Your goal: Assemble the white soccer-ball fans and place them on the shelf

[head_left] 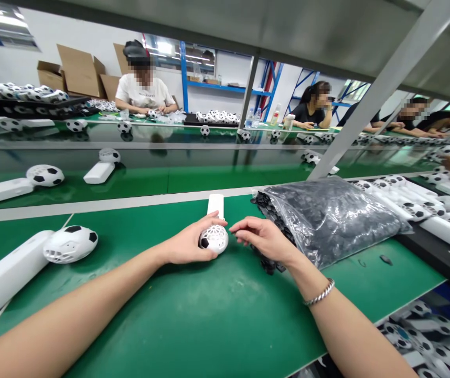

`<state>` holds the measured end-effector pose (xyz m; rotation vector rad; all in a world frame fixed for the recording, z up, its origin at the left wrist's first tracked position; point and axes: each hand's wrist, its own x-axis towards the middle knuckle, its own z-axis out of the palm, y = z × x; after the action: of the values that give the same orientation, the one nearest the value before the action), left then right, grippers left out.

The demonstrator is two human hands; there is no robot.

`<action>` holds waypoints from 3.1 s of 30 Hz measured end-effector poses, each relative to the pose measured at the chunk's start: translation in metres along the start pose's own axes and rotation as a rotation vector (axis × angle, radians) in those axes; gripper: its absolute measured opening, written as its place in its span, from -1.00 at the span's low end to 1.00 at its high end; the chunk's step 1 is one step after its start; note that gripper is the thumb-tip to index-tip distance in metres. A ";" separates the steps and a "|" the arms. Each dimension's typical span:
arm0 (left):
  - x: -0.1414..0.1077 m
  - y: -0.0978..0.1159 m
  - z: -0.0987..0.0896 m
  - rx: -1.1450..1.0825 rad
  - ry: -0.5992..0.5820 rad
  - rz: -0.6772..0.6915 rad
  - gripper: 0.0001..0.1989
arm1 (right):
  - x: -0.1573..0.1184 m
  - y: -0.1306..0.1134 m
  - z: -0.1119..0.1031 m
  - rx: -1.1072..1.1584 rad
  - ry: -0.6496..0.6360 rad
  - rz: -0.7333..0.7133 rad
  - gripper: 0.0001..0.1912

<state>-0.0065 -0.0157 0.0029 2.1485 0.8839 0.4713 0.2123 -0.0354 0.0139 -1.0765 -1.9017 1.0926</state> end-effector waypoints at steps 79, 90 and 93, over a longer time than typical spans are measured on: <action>0.004 0.002 0.001 0.018 0.166 -0.010 -0.56 | 0.006 0.007 0.039 -0.238 0.169 -0.148 -0.92; 0.000 0.003 0.010 0.003 0.266 -0.007 -0.59 | 0.012 0.010 0.037 -0.203 0.129 -0.099 -0.88; 0.013 0.001 0.010 0.001 0.320 -0.027 -0.61 | 0.015 0.012 0.031 -0.253 0.158 -0.169 -0.91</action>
<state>0.0086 -0.0113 -0.0022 2.0913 1.0851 0.8169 0.1837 -0.0288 -0.0079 -1.0797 -1.9976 0.6659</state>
